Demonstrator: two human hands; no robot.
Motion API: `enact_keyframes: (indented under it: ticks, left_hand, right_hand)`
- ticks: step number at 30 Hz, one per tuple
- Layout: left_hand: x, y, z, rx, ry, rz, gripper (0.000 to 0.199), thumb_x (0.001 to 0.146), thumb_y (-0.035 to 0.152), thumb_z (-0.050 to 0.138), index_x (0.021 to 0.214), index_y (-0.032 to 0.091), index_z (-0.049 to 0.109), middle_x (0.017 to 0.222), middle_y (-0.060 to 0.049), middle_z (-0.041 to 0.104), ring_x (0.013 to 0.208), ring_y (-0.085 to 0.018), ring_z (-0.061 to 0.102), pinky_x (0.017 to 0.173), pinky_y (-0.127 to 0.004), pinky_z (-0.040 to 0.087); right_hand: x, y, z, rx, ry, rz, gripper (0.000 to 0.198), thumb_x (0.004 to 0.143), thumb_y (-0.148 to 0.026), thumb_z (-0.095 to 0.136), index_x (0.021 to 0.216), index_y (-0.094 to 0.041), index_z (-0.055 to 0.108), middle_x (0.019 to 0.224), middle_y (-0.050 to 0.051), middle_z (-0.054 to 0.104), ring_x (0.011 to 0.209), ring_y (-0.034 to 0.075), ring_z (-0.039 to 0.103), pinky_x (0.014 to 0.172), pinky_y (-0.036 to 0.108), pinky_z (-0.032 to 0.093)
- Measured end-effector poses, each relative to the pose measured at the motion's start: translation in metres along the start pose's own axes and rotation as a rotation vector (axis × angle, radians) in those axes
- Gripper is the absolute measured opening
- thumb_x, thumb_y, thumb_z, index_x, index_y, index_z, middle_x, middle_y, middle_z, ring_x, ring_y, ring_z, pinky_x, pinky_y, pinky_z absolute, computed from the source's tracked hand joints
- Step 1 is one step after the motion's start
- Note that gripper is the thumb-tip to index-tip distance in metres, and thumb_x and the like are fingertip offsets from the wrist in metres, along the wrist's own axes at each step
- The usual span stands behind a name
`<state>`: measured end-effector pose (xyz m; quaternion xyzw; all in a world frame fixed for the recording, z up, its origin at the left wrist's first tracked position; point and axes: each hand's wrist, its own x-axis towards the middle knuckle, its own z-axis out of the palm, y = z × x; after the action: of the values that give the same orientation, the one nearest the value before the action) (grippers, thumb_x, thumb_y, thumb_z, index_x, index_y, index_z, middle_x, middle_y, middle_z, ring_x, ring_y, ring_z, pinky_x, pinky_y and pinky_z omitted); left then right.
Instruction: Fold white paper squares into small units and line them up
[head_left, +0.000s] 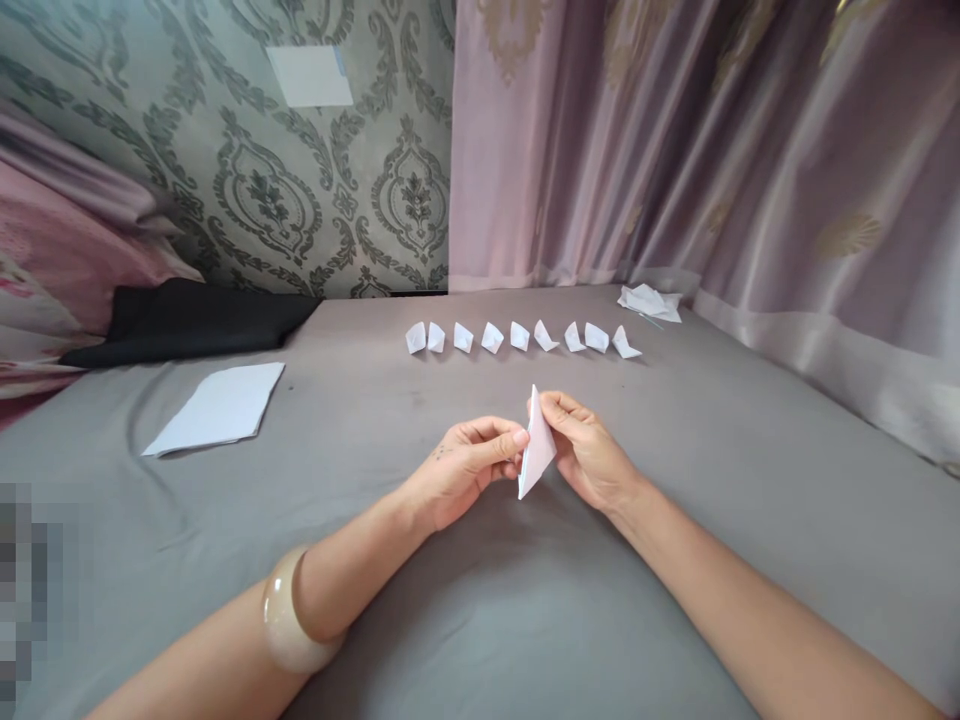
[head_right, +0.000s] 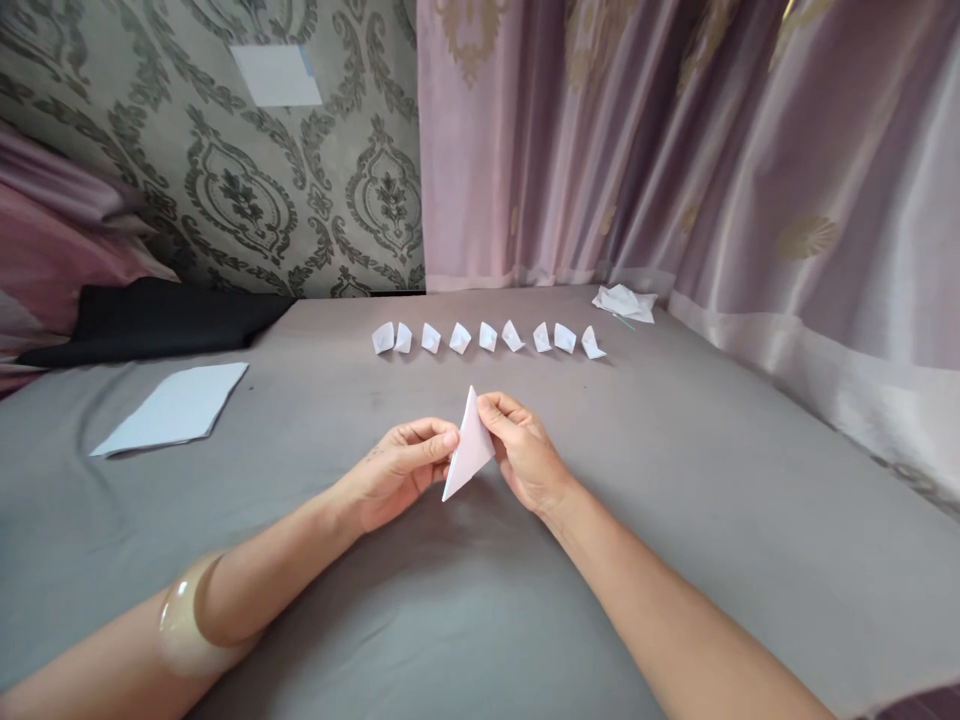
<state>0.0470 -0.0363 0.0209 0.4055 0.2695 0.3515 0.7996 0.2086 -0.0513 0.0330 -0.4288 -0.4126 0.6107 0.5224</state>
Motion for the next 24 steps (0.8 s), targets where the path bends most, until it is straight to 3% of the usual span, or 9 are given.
enact_keyframes:
  ticks: [7, 18, 21, 24]
  left_hand:
    - [0.0008, -0.0012, -0.0029, 0.052, 0.014, 0.011, 0.020, 0.072, 0.034, 0.076, 0.076, 0.015, 0.071, 0.076, -0.003, 0.064, 0.071, -0.012, 0.059, 0.069, -0.027, 0.046]
    - [-0.0008, 0.0005, 0.0004, 0.094, 0.001, 0.033, 0.020, 0.074, 0.036, 0.074, 0.076, 0.016, 0.072, 0.073, -0.002, 0.064, 0.068, -0.011, 0.057, 0.067, -0.026, 0.044]
    - [-0.0014, 0.0009, 0.0024, 0.226, 0.065, 0.125, 0.023, 0.079, 0.037, 0.068, 0.075, 0.015, 0.068, 0.067, 0.000, 0.059, 0.062, -0.009, 0.052, 0.063, -0.024, 0.041]
    - [-0.0007, -0.0012, 0.0001, 0.429, 0.145, 0.213, 0.022, 0.081, 0.037, 0.065, 0.081, 0.015, 0.064, 0.070, 0.000, 0.060, 0.064, -0.009, 0.051, 0.063, -0.022, 0.040]
  right_hand:
    - [0.0012, 0.0026, -0.0027, 0.083, -0.033, -0.032, 0.027, 0.076, -0.045, 0.068, 0.074, -0.021, 0.057, 0.068, -0.004, 0.047, 0.060, 0.011, 0.045, 0.059, 0.025, 0.041]
    - [0.0003, 0.0006, 0.0004, 0.042, -0.027, -0.003, 0.030, 0.074, -0.051, 0.067, 0.074, -0.023, 0.055, 0.068, -0.003, 0.050, 0.060, 0.013, 0.047, 0.060, 0.028, 0.041]
    - [0.0026, 0.0032, -0.0021, -0.018, 0.019, -0.062, 0.029, 0.076, -0.049, 0.066, 0.073, -0.023, 0.055, 0.066, -0.004, 0.048, 0.060, 0.012, 0.045, 0.059, 0.026, 0.039]
    - [0.0033, 0.0044, -0.0039, -0.246, 0.085, -0.215, 0.027, 0.083, -0.046, 0.060, 0.072, -0.022, 0.056, 0.068, -0.003, 0.047, 0.062, 0.012, 0.043, 0.059, 0.025, 0.035]
